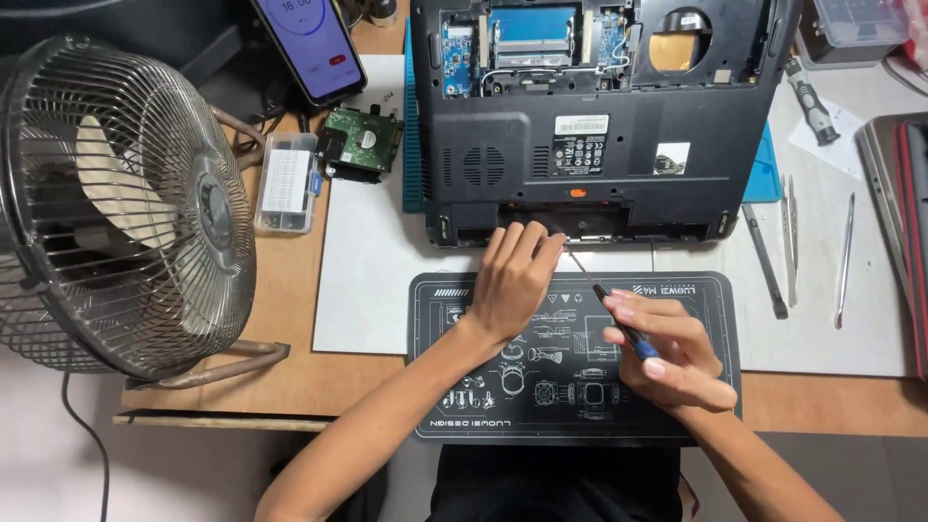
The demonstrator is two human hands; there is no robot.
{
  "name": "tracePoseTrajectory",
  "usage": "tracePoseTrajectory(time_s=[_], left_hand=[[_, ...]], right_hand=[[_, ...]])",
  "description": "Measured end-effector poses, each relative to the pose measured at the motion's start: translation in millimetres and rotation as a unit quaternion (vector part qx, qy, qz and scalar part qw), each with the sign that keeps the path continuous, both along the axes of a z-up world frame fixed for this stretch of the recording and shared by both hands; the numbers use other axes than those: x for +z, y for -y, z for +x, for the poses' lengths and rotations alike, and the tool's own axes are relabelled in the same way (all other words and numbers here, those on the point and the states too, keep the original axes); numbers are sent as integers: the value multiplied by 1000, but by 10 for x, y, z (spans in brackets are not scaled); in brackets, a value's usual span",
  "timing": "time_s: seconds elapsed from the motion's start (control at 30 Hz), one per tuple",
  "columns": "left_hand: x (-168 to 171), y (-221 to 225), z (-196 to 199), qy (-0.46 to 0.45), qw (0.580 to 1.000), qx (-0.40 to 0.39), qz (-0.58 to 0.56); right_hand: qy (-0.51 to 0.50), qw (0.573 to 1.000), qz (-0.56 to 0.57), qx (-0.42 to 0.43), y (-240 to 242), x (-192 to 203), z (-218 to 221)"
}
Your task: The person disassembles a laptop by removing the top panel, detaching the internal keyboard, and using a screwdriver to remove internal screws and components.
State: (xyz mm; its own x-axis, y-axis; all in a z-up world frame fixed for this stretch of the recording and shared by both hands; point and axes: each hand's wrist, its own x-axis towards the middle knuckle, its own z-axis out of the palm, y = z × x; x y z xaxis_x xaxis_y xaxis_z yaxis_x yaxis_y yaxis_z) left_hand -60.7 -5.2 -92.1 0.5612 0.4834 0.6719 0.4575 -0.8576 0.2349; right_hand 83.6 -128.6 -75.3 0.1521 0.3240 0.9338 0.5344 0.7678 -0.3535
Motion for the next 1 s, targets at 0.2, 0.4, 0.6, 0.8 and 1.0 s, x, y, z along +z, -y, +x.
tracePoseTrajectory(time_s=[0.2,0.4,0.6,0.8,1.0], left_hand=[[21,10,0,-4,1000,-4,-15],[26,18,-13,-10,1000,-4,-25],[36,8,-12,-12,1000,-2,-25],[26,3,-16,-14,999,-2,-30],[70,16,-27,-12,1000,-1,-19]], right_hand=[[7,999,-17,33,-25,173,-76],[-11,998,-33,53,48,309,-127],[-17,999,-26,33,61,231,-101],[2,999,-26,23,24,335,-107],[5,998,-48,27,25,317,-62]])
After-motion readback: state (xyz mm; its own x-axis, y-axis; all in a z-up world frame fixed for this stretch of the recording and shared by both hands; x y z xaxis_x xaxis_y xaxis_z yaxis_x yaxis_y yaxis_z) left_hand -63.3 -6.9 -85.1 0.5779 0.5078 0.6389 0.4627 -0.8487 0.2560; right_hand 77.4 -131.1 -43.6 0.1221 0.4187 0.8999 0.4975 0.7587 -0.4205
